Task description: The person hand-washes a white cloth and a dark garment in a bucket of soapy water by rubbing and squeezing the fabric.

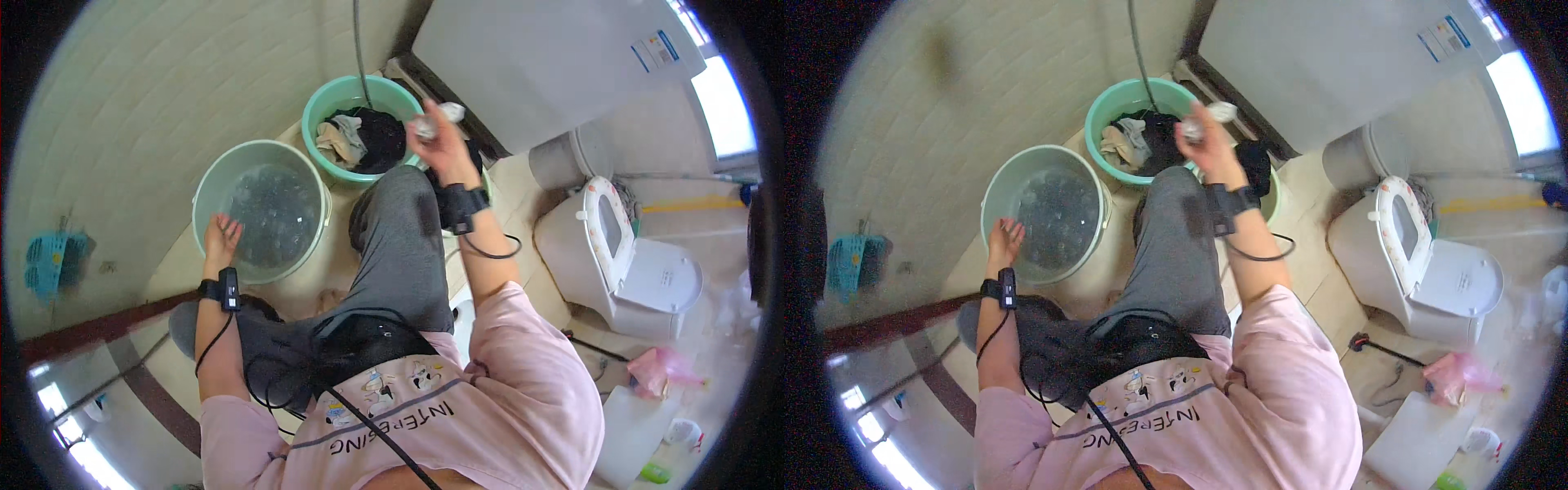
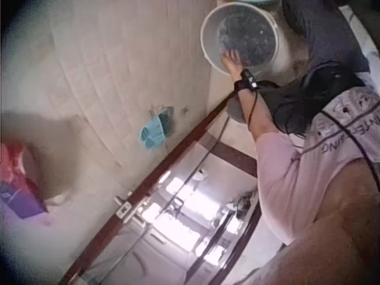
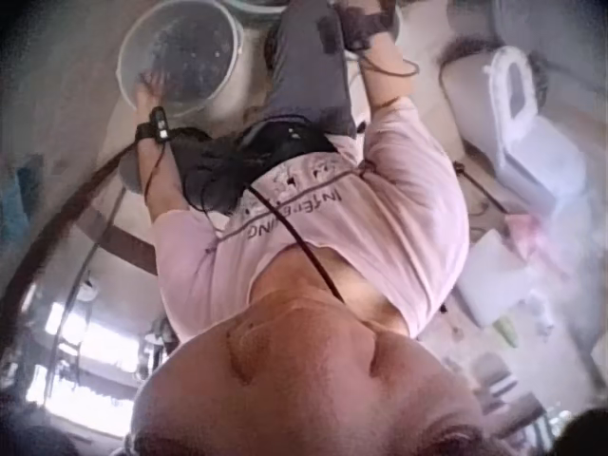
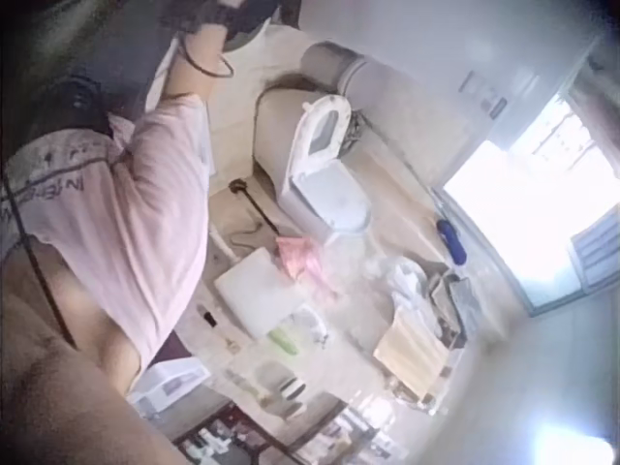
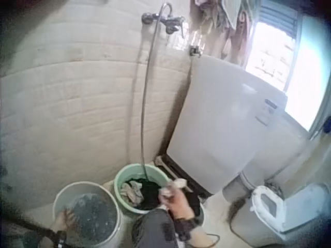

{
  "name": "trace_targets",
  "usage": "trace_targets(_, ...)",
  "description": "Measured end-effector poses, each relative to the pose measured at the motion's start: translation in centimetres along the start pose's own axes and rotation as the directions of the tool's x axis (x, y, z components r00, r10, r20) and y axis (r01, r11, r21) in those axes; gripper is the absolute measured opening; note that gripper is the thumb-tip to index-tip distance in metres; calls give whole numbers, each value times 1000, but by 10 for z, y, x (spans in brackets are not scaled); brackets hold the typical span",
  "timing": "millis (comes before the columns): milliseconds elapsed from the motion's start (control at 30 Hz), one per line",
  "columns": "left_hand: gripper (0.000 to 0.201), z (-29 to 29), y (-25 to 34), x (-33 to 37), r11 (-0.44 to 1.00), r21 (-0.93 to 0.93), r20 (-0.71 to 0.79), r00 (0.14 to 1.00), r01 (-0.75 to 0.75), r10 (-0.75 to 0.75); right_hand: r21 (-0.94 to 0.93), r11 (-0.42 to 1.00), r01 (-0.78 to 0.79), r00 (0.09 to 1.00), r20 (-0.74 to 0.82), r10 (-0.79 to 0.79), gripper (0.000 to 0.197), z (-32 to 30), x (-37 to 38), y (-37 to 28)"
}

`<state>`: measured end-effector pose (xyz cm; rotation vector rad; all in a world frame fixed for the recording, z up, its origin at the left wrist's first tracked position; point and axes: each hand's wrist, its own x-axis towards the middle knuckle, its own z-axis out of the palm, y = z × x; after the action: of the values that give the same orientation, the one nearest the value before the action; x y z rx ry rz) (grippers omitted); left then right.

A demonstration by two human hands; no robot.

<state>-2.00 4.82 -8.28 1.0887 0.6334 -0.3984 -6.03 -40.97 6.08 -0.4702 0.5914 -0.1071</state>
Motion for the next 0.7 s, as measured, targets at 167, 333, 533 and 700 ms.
trace_targets(167, 53, -3, 8, -8, 992, -18, 86, 988, -126, 127, -884, -181, 432, 799, 468, -377, 73, -95, -16, -48)
trace_targets(333, 59, 6, 14, -7, 998, 8, 14, 998, -68, 68, -959, 163, 232, 844, 115, -524, 48, -107, 9, -69)
trace_targets(533, 58, 12, 23, -42, 999, 9, -2, 999, -33, 33, -400, 915, 56, 965, 256, 52, 25, 56, -7, 70)
trace_targets(700, 58, 20, 34, -39, 997, -62, -148, 987, 46, -55, -202, 913, -354, 920, 100, 379, 21, 117, 9, 205)
